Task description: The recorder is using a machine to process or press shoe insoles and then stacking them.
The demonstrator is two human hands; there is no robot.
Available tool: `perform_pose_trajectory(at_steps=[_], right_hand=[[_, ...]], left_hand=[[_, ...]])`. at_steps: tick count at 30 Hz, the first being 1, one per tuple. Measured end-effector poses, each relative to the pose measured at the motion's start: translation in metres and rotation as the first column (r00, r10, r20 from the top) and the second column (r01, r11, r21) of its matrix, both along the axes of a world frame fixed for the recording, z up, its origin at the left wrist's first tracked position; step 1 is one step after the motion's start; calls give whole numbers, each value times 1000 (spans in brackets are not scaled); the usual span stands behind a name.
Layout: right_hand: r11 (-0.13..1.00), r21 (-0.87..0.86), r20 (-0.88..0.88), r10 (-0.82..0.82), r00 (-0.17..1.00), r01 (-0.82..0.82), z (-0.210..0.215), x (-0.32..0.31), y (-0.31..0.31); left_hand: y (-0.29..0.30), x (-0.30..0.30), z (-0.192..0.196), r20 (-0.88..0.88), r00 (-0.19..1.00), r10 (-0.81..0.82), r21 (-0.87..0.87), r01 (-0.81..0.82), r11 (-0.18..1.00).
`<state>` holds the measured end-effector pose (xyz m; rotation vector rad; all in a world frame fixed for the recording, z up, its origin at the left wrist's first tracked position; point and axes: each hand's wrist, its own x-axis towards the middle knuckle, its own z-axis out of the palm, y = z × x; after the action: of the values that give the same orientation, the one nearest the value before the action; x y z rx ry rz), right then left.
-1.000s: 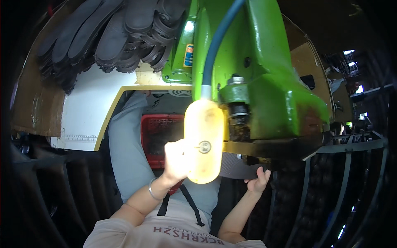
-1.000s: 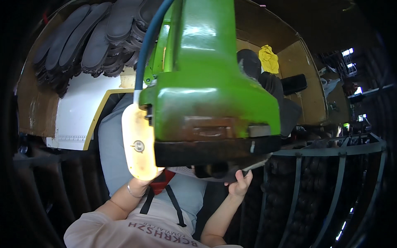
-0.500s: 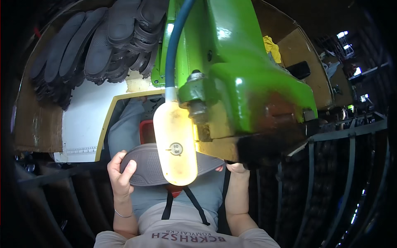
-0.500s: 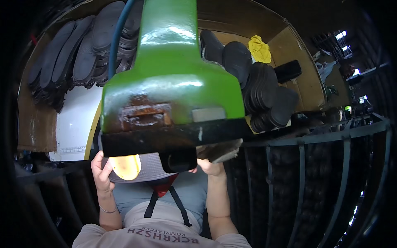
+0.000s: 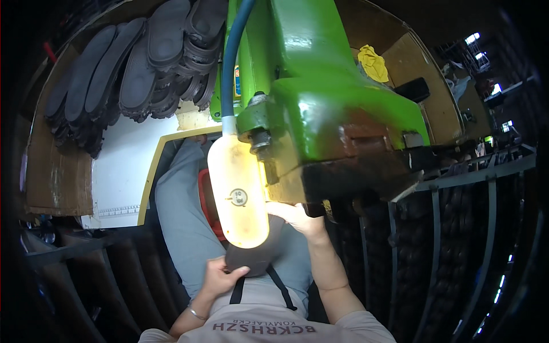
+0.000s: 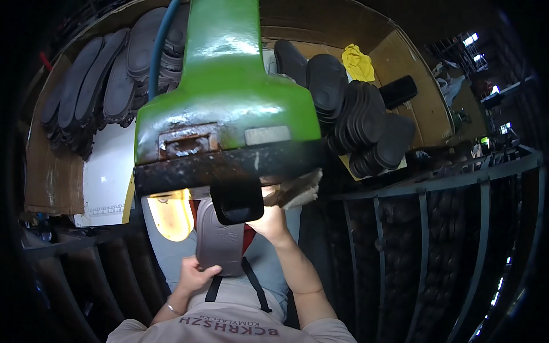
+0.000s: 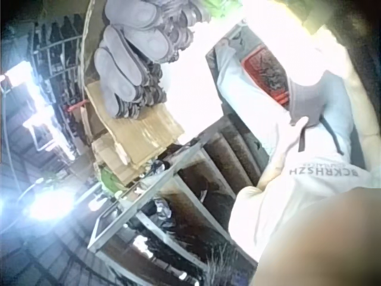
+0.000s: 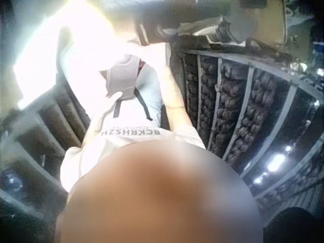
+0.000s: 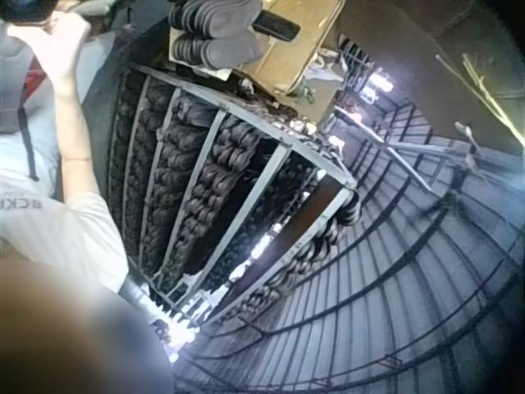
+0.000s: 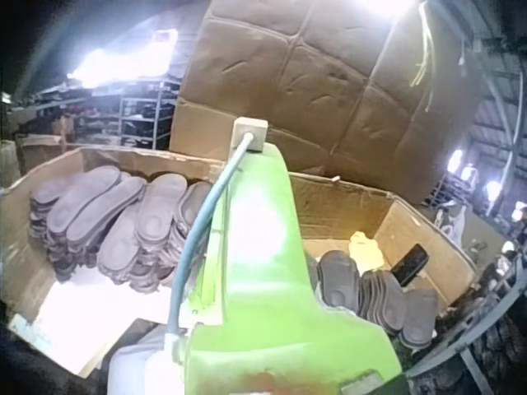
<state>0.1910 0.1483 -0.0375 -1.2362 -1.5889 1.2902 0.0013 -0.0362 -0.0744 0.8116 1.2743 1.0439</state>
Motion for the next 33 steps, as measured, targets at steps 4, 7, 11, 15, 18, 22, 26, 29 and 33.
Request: perform_pose_trajectory(at_steps=[4,7,11,15,18,22,26,29,33], right_hand=[[993,116,-163,18,987,1,23,-9,0],[997,-45,-200,49,979,-59,40,-6,3],[940,328,104,62,993,-93,64,14,1],[898,316,128,-361,924,307,107,62,7],[579,198,-326,-722,610,791,136,97,10],[801,-76,-722,-455,520,594,123,78,44],[946,-316,-918,-325,228,77,81,19,119],[939,-333,-943,-334,8,-88,55,-11,179],[802,-447,-875,-483,8,-396,26,-8,215]], left_hand=[[7,35,-9,-158,985,-71,98,87,991],[13,39,-12,-146,980,-133,75,145,987],[24,32,-15,-188,942,-277,-7,281,960],[50,16,-11,-7,996,-91,108,92,990],[80,-28,-4,-98,988,123,246,-95,965],[136,-116,13,-45,831,554,390,-496,776],[178,-171,53,-132,724,677,630,-467,621],[206,-187,87,-221,613,759,662,-477,578],[219,-171,95,-239,535,810,699,-484,526]])
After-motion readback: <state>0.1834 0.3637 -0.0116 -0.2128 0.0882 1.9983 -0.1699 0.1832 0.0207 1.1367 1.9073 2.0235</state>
